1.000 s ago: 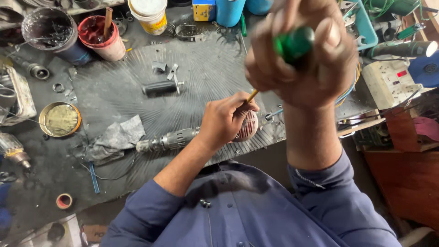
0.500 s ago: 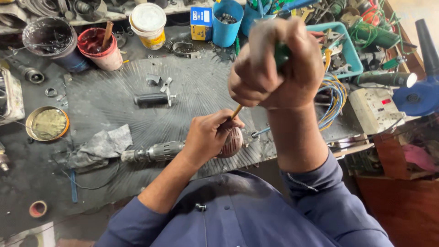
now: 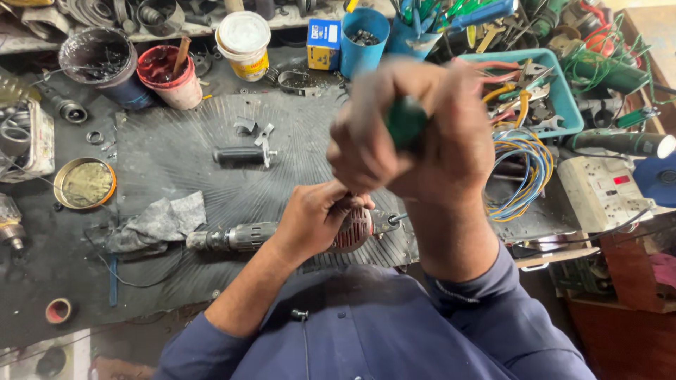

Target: The person strips the ends of a yellow and blue power cord using a yellow wire stripper, then twists the exposed wires. They plug the cord into a power strip and test the red and grey power drill. The person then disassembles the drill by removing the chuck and internal components, and uses a screwdriver to adjust parts inside the motor housing.

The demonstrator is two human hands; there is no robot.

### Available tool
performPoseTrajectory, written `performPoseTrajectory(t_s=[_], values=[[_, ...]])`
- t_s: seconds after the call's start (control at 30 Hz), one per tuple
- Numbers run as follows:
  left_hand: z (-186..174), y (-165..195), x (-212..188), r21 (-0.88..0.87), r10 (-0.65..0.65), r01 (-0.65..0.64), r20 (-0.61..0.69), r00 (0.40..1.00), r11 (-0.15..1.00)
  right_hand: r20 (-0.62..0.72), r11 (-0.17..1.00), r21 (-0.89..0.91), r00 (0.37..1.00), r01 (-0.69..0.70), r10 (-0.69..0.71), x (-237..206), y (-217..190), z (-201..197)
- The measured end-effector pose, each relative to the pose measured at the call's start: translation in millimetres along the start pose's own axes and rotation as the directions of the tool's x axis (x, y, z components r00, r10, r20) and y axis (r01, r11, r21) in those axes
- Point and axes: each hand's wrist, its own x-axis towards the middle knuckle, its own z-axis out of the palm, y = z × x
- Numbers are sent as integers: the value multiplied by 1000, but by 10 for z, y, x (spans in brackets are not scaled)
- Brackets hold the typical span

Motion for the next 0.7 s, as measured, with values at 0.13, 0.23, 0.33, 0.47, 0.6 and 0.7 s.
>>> performPoseTrajectory(t_s=[0.13,0.23,0.33,0.47,0.6,0.7], values=[[-7,4,-5,-37,58,-59,-4,998,998,-103,979,-194,992,58,-79,0,31,-6],[-9,12,-34,-47,64,-64,1,998,997,-159,967,-221,974,126,-163,-37,76,41],[-5,11,-63,-70,13,-12,4,1000,998,-153,954,-264,971,140,-184,-86,76,60],[10,-10,-81,-67,28,-30,-18,999,997,-168,973,-224,981,59,-98,-153,53,70],[34,-44,-81,-88,-13,11,-30,999,996,-191,993,-100,978,68,-87,-124,115,34],[50,-62,-79,-73,4,-7,-39,999,997,-217,986,-158,972,55,-89,-116,132,19]])
